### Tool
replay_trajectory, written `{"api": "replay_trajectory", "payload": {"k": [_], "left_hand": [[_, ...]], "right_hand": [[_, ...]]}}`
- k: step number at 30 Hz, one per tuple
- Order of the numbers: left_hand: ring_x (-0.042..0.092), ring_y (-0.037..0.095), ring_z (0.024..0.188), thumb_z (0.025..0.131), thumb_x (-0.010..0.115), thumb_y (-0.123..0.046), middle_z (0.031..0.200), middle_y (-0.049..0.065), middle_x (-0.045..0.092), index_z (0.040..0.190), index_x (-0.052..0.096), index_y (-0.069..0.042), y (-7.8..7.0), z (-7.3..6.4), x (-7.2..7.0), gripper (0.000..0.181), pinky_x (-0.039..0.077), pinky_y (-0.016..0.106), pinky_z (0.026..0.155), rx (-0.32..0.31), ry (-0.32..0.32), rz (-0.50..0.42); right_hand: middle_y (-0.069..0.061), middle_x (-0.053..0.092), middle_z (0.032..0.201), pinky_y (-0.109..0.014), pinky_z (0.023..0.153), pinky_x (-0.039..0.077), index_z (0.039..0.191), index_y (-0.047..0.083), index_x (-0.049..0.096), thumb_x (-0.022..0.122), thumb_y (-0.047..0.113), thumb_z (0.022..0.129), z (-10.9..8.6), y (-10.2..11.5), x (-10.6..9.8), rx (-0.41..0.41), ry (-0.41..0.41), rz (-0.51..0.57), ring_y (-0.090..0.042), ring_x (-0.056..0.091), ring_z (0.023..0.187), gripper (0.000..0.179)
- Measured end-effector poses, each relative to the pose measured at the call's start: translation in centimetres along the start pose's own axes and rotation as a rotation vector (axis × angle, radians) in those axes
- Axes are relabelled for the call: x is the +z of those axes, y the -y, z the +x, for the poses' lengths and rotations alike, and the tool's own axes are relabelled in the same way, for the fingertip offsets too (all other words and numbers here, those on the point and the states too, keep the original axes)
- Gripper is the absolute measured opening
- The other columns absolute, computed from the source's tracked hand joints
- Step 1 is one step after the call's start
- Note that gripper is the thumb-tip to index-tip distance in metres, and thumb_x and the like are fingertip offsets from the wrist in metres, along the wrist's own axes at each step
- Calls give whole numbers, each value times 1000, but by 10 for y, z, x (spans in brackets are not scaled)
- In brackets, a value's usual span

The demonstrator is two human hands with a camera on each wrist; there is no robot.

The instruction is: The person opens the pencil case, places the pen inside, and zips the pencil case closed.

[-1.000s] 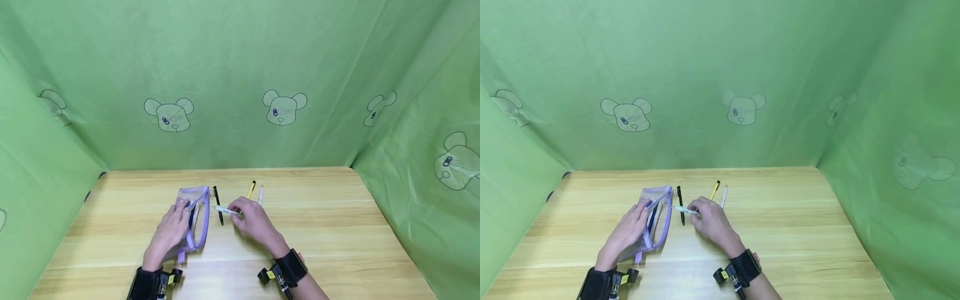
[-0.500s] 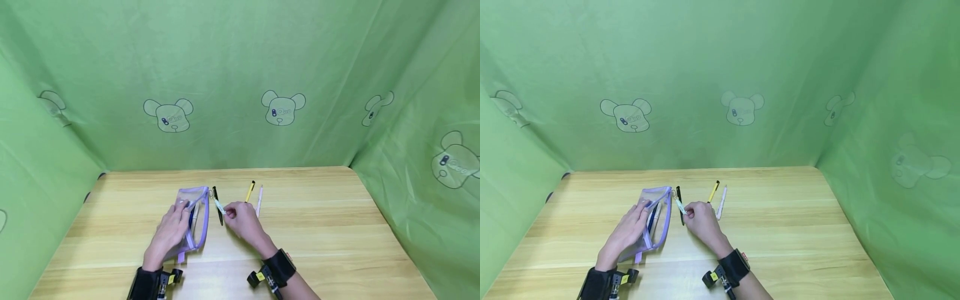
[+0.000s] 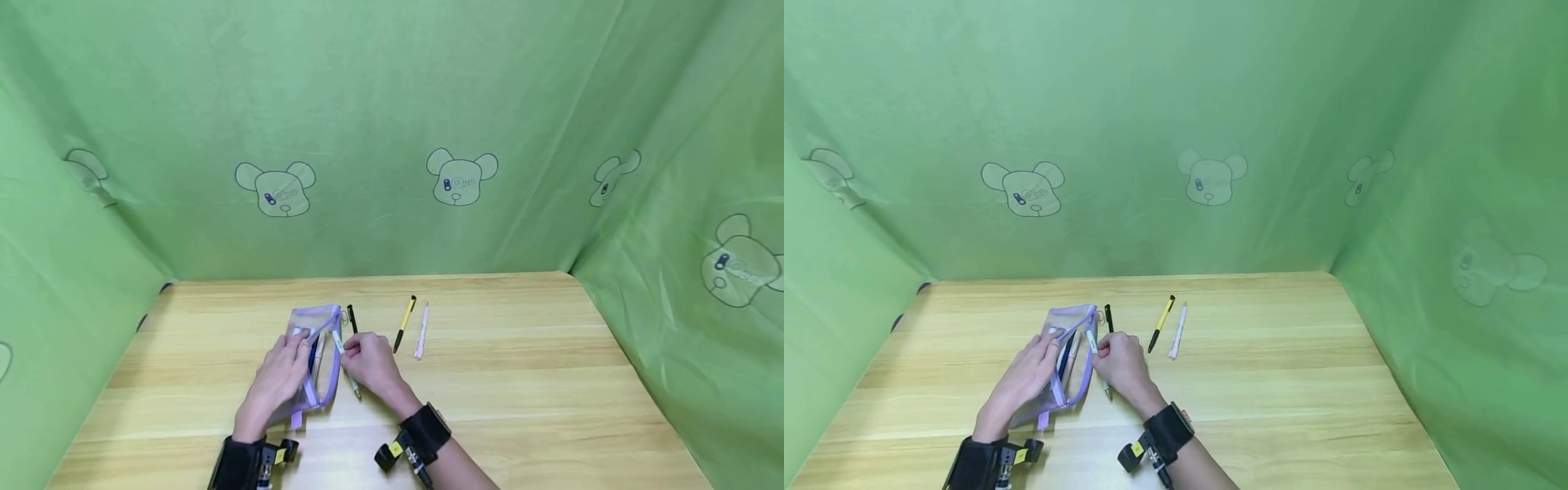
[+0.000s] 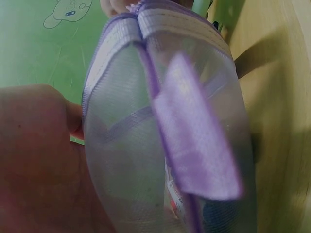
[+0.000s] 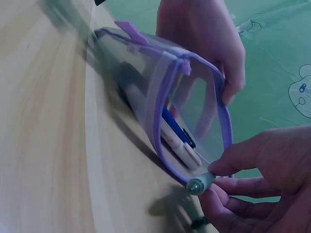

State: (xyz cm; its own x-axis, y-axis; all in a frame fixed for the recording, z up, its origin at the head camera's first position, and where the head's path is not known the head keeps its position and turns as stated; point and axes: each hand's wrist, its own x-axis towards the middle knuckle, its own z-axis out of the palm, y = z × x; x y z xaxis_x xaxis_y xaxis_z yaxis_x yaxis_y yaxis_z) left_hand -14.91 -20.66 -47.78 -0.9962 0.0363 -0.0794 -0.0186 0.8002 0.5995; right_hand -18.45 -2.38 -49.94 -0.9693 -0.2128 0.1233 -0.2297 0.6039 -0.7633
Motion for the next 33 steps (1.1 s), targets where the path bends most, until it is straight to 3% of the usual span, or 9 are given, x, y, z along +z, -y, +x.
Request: {"api": "replay_trajectory", "payload": {"k": [6,14,25,30,33], "left_hand": [[20,60,134,108,18,-37,156,35,16,153,34,-4,0,0,-2,58,20,77,103,0,7,-1],[20,61,134,108,19,-37,154,38,16,153,34,-5,-2,2,-2,58,20,76,104,-5,16,-2],[27,62,130,108,21,-37,152,39,20,153,35,-6,0,2,1,57,26,77,101,-5,1,-12],[26,61,132,108,21,-36,152,39,21,153,35,-6,0,2,-1,56,25,76,102,-15,-2,-16],[20,60,134,108,20,-36,152,40,18,154,32,-6,1,2,-2,56,21,75,105,-21,9,-19]], "right_hand": [[2,71,70,-19,56,58,87,4,77,75,7,76,7,8,9,64,-1,58,-4,62,57,12],[0,73,73,-19,56,58,91,3,78,76,9,76,15,18,21,141,-10,83,-5,64,60,17],[0,74,71,-21,56,59,90,4,79,76,12,74,17,26,22,149,-50,79,-7,65,59,17],[0,74,73,-20,54,58,92,4,79,75,12,76,18,30,27,159,-10,127,-6,65,59,18],[-3,73,73,-23,52,60,94,0,77,74,8,81,18,33,33,148,30,215,-9,67,57,16]]}}
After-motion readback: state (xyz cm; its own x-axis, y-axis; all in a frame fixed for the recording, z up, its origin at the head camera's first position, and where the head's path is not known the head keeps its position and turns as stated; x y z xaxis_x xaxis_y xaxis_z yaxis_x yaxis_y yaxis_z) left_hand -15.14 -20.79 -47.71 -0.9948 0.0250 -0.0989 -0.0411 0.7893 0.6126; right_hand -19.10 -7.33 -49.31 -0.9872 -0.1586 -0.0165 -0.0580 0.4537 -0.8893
